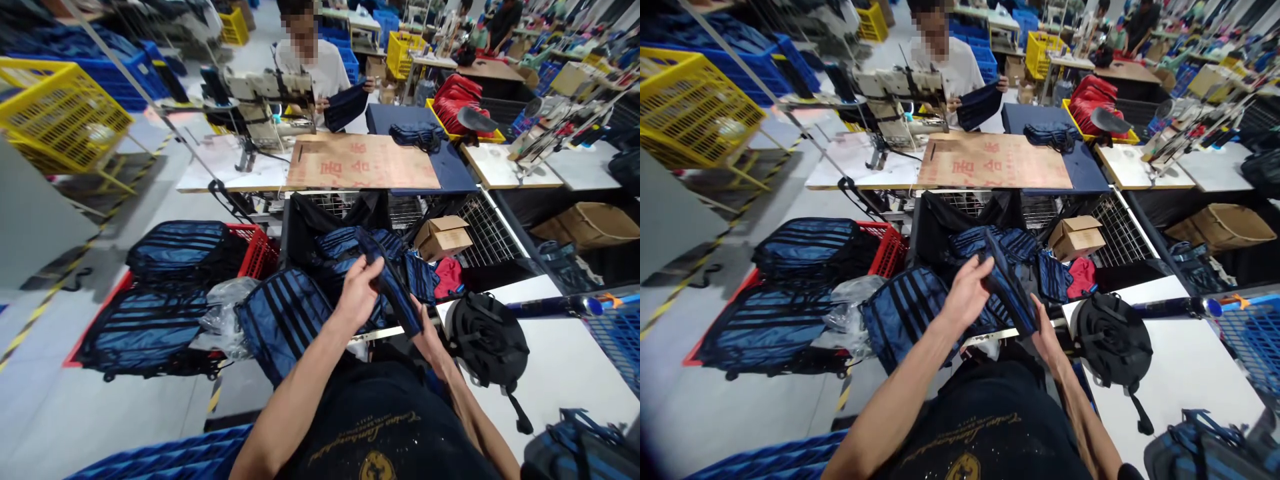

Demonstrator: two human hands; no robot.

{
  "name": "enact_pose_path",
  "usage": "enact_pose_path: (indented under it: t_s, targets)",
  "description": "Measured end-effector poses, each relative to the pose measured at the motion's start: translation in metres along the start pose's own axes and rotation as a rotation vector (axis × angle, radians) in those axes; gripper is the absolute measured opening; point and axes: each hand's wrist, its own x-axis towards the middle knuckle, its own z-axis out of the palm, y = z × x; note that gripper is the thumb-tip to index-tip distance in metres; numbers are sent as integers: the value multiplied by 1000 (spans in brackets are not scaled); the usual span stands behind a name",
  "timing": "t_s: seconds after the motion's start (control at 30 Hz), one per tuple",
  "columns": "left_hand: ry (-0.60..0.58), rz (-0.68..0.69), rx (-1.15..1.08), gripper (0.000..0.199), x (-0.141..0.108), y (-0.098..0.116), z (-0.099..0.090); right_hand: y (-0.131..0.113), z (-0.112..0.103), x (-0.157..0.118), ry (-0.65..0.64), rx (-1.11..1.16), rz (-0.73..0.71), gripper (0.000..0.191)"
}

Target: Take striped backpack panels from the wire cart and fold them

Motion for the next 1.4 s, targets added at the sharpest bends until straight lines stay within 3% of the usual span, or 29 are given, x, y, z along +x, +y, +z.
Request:
enact_pose_path:
  t_s: [0.1,0.2,0.27,0.33,0.4,0.47,0.53,0.63,0.73,0.83,0.97,1.13,1.2,1.27,1.4]
  targets:
    - [85,36,-93,13,25,27,-9,-18,-10,-9,-168,-33,-72,75]
    - [184,34,-160,7,40,46,-21,-26,-7,-9,-130,-327,-192,64]
    - [223,50,-159,11,48,57,-31,-28,5,-4,-69,-509,-310,43]
    - [255,94,-141,13,54,69,-39,-31,22,1,-128,-607,-404,23]
    - [287,166,-125,17,56,79,-46,-38,39,3,-227,-630,-474,22]
    - [289,248,-85,22,53,82,-50,-49,55,3,-225,-612,-548,28]
    - [252,310,34,30,44,72,-53,-60,68,4,-145,-599,-620,31]
    - [227,320,350,43,23,41,-58,-73,82,10,-83,-648,-659,36]
    - [244,300,653,47,5,7,-62,-78,91,21,-97,-721,-643,42]
    - [162,273,812,45,-4,-14,-62,-80,97,31,-177,-766,-666,41]
    - [177,295,795,47,0,-16,-62,-79,101,34,-270,-827,-685,41]
    - [333,409,514,39,17,22,-68,-70,91,25,-349,-888,-631,47]
    - [345,421,457,41,20,32,-65,-69,88,24,-365,-881,-592,47]
    - [264,354,442,42,17,27,-57,-70,88,26,-350,-872,-552,45]
    - [74,208,414,42,2,-18,-35,-70,96,33,-278,-863,-528,40]
